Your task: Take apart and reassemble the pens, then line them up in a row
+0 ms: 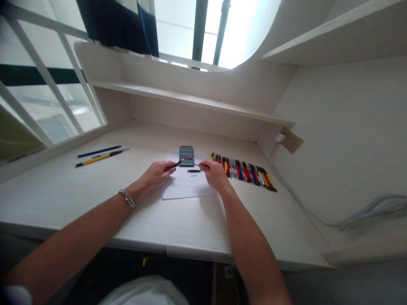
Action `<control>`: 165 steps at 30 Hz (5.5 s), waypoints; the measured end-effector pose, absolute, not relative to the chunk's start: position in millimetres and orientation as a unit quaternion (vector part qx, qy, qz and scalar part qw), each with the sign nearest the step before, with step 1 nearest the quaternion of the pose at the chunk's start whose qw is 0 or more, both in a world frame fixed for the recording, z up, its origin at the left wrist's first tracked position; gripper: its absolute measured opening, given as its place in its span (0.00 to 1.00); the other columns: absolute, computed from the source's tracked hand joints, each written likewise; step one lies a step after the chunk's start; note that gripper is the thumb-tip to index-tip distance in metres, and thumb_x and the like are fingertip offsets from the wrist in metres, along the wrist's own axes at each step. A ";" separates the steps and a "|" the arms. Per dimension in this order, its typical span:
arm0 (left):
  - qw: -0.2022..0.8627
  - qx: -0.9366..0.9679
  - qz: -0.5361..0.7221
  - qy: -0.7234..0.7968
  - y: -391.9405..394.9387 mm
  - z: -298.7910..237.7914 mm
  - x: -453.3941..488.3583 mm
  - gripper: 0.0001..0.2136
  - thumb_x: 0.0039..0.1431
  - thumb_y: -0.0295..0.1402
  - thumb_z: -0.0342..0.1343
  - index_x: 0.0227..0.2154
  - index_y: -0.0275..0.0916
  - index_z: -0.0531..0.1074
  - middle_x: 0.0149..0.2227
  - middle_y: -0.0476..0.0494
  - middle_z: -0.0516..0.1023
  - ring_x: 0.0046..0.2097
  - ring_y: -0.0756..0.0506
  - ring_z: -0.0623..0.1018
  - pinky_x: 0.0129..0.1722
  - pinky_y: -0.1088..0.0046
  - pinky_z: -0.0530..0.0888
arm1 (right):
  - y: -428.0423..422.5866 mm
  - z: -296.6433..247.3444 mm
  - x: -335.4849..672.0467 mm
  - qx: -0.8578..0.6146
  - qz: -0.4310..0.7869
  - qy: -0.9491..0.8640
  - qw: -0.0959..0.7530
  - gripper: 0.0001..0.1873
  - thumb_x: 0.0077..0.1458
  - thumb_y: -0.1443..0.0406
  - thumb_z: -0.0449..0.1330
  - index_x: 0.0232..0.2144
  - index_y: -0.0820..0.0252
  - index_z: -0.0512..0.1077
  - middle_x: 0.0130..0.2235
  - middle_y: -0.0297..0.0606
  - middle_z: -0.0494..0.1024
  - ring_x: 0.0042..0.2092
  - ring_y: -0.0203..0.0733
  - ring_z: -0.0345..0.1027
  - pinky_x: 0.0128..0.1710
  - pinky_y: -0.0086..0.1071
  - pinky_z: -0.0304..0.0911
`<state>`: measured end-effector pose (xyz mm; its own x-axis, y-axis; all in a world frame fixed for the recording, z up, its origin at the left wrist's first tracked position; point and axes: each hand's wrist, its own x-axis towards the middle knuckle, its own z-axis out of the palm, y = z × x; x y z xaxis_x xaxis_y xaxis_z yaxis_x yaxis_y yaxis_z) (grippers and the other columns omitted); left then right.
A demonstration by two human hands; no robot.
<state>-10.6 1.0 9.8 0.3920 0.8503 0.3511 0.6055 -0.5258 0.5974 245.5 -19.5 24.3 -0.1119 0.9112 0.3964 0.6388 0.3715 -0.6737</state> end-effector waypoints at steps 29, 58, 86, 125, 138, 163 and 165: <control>0.192 0.853 0.277 0.398 -4.1 2.6 -3.8 0.12 0.58 0.31 0.57 0.43 0.42 0.81 0.38 0.42 0.82 0.37 0.44 0.78 0.39 0.69 0.72 | -37.3 31.0 213.6 -0.505 0.096 -0.777 0.364 0.10 0.58 0.69 0.61 0.40 0.55 0.80 0.35 0.38 0.80 0.35 0.39 0.72 0.40 0.32 0.64; 0.241 0.806 0.335 0.425 -1.9 5.4 -4.6 0.12 0.58 0.32 0.56 0.43 0.38 0.79 0.35 0.45 0.82 0.35 0.47 0.78 0.37 0.72 0.72 | -9.3 -6.5 217.9 -0.606 0.098 -0.758 0.220 0.05 0.55 0.67 0.64 0.35 0.56 0.80 0.38 0.42 0.78 0.38 0.41 0.70 0.41 0.32 0.62; 0.239 0.809 0.314 0.436 -1.9 6.5 -7.7 0.13 0.58 0.30 0.56 0.44 0.40 0.80 0.38 0.44 0.83 0.38 0.45 0.79 0.41 0.71 0.72 | -22.7 26.1 234.8 -0.522 0.109 -0.737 0.415 0.07 0.57 0.68 0.61 0.35 0.57 0.79 0.37 0.39 0.80 0.38 0.41 0.72 0.41 0.33 0.65; 0.219 0.797 0.294 0.479 0.0 7.9 -9.1 0.13 0.57 0.30 0.56 0.43 0.41 0.81 0.38 0.44 0.84 0.38 0.45 0.79 0.40 0.72 0.72 | -7.4 9.0 247.4 -0.548 0.085 -0.726 0.405 0.07 0.55 0.69 0.62 0.36 0.55 0.79 0.38 0.37 0.81 0.39 0.42 0.74 0.42 0.34 0.65; 0.232 0.800 0.286 0.473 -1.8 8.9 -8.5 0.14 0.57 0.30 0.56 0.44 0.40 0.81 0.39 0.44 0.84 0.39 0.45 0.79 0.41 0.72 0.72 | -16.4 19.2 240.4 -0.554 0.073 -0.742 0.371 0.08 0.56 0.70 0.63 0.37 0.56 0.80 0.37 0.38 0.80 0.37 0.41 0.72 0.42 0.34 0.64; 0.249 0.845 0.272 0.387 1.3 -0.6 -10.5 0.14 0.60 0.34 0.55 0.44 0.41 0.81 0.36 0.44 0.83 0.34 0.47 0.77 0.34 0.73 0.69 | -27.4 16.3 219.3 -0.474 0.158 -0.772 0.394 0.06 0.52 0.71 0.64 0.32 0.57 0.80 0.35 0.36 0.80 0.36 0.38 0.72 0.39 0.30 0.65; 0.238 0.843 0.283 0.392 -0.4 2.5 -10.1 0.13 0.58 0.33 0.57 0.44 0.41 0.81 0.37 0.44 0.83 0.35 0.47 0.77 0.36 0.73 0.70 | -27.6 15.8 218.0 -0.490 0.182 -0.764 0.379 0.05 0.55 0.68 0.63 0.32 0.57 0.80 0.32 0.35 0.81 0.34 0.38 0.72 0.37 0.30 0.63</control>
